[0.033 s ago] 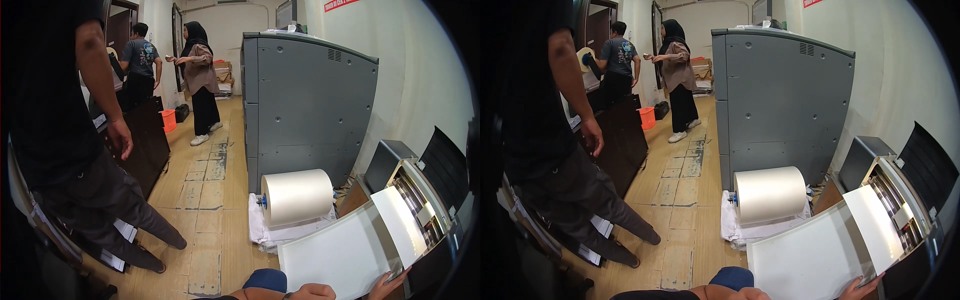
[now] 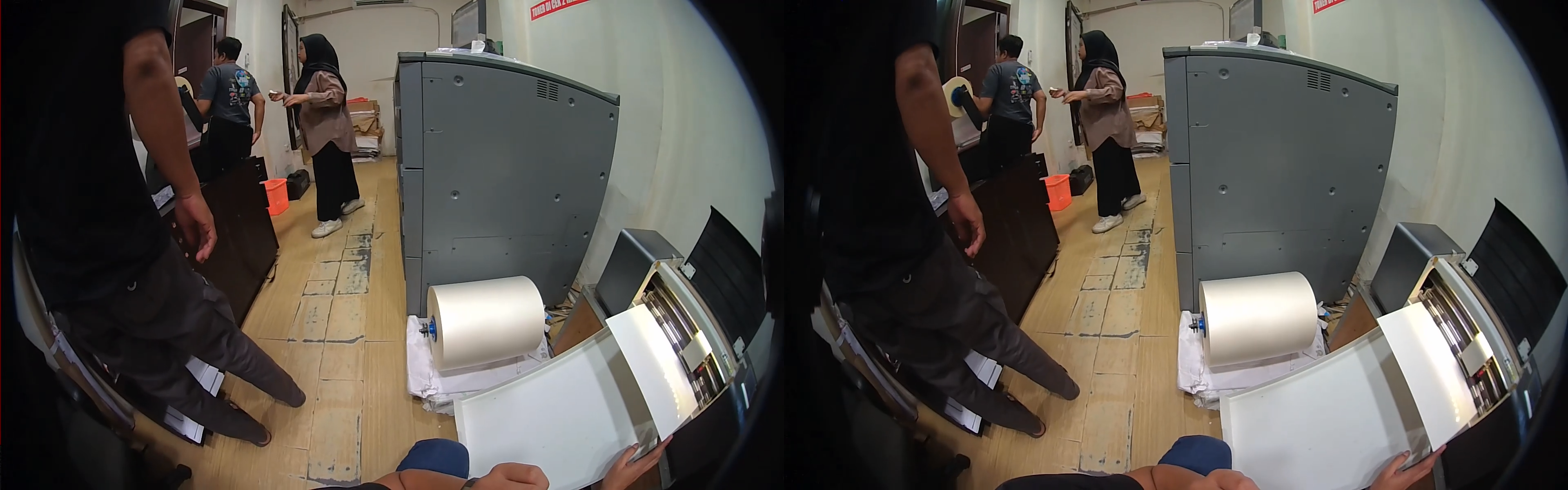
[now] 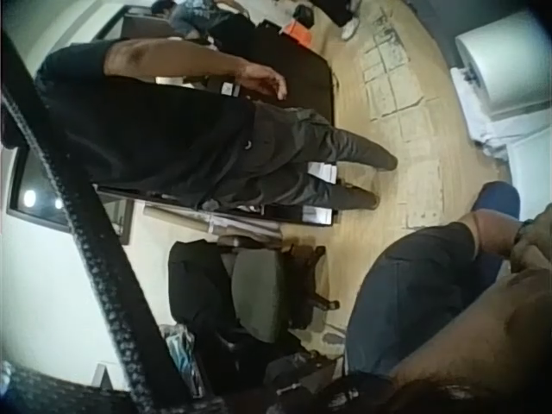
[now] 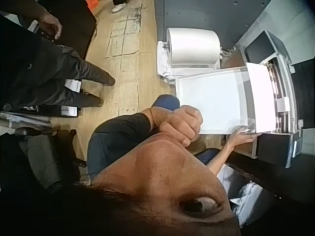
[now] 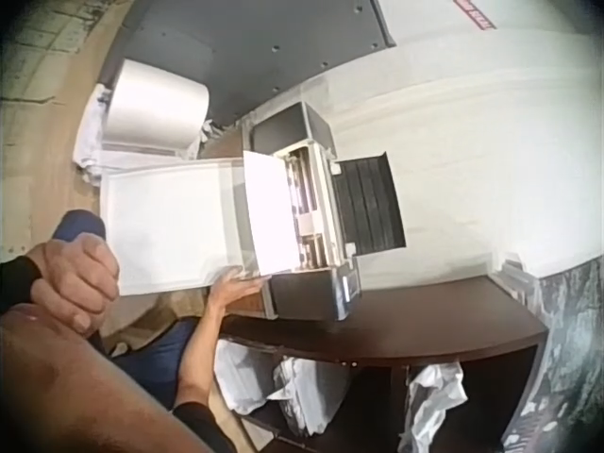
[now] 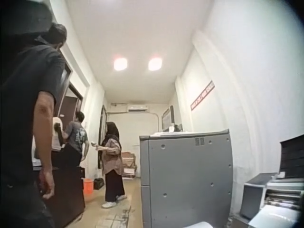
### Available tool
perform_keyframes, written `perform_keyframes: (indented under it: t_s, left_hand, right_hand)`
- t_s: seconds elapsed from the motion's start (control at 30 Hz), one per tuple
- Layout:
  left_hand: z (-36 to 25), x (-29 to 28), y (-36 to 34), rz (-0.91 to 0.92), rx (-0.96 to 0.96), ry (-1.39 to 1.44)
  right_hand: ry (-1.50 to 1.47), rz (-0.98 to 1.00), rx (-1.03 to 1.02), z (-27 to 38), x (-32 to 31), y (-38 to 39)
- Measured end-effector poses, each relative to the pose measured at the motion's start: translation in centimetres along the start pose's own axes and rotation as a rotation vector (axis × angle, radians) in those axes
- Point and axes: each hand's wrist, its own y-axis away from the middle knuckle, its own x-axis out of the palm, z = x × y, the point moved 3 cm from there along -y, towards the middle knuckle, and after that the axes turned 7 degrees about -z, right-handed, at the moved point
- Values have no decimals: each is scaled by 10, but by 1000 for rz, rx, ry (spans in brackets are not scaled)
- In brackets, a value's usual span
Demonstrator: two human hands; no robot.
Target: Operating a large format printer by aligning and monitoring the paper feed.
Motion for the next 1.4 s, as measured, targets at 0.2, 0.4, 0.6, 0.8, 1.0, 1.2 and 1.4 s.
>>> perform_keyframes:
  t_s: [0.2,0.4,0.6,0.8,1.0,1.2,1.4]
  left_hand:
    - [-1,-5,-6,31,-27,23]
    - [-2,-5,-3,30,-40,19]
    - [-2,-6,-3,14,-44,37]
    - [-5,-7,-7,43,-48,38]
    - [-2,-9,-7,48,-81,47]
    - [-2,-8,-10,91,-105,57]
    - [-3,-5,-5,84,-113,59]
  right_hand:
    - [6,33,5,3,-1,-2]
    - [-28,29,32,4,-1,-1]
    - [-22,58,84,2,-1,0]
    - [-1,23,15,3,1,0]
    - [4,32,36,1,1,0]
    - [17,6,14,4,1,-2]
    - [28,22,18,5,0,-1]
